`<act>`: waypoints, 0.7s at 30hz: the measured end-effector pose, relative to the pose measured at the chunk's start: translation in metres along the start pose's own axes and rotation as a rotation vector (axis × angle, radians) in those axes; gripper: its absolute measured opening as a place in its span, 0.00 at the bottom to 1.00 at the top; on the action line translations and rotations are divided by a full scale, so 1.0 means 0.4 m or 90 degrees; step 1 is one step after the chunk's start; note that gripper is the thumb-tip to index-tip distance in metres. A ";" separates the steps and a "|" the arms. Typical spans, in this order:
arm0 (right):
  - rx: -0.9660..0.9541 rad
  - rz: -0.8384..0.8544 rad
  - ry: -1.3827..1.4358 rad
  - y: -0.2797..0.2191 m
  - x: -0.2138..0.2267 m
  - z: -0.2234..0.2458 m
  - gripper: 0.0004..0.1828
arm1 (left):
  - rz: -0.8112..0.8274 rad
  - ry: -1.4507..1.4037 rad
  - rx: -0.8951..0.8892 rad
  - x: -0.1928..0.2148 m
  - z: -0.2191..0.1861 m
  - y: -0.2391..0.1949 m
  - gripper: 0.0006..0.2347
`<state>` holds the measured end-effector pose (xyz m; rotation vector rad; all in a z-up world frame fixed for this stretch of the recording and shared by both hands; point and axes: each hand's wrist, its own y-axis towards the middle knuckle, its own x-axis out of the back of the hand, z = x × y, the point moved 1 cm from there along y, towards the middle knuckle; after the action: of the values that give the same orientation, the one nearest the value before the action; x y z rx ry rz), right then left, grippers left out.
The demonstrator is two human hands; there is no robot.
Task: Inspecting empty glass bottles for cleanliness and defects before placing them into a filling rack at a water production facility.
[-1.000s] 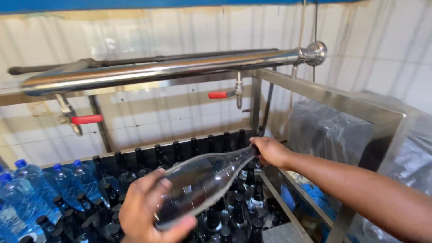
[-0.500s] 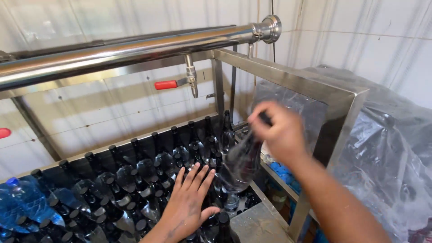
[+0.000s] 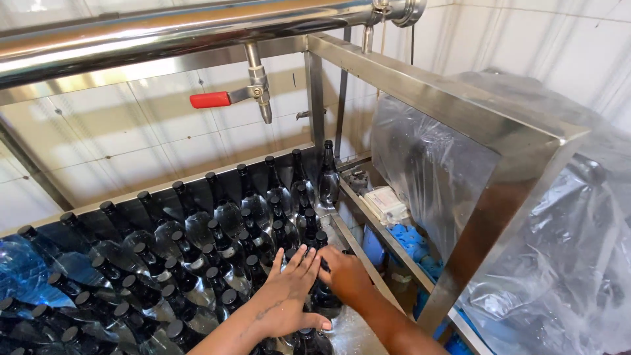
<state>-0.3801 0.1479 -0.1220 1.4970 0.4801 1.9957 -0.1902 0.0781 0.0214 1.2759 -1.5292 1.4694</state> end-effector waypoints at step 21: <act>-0.475 0.697 -0.223 -0.156 -0.437 -0.302 0.25 | 0.149 -0.108 0.058 0.110 -0.064 0.018 0.51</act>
<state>-0.4467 0.0896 -0.3250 1.6412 -1.3552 2.1066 -0.2149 0.0934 0.0638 1.3397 -1.7908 1.6270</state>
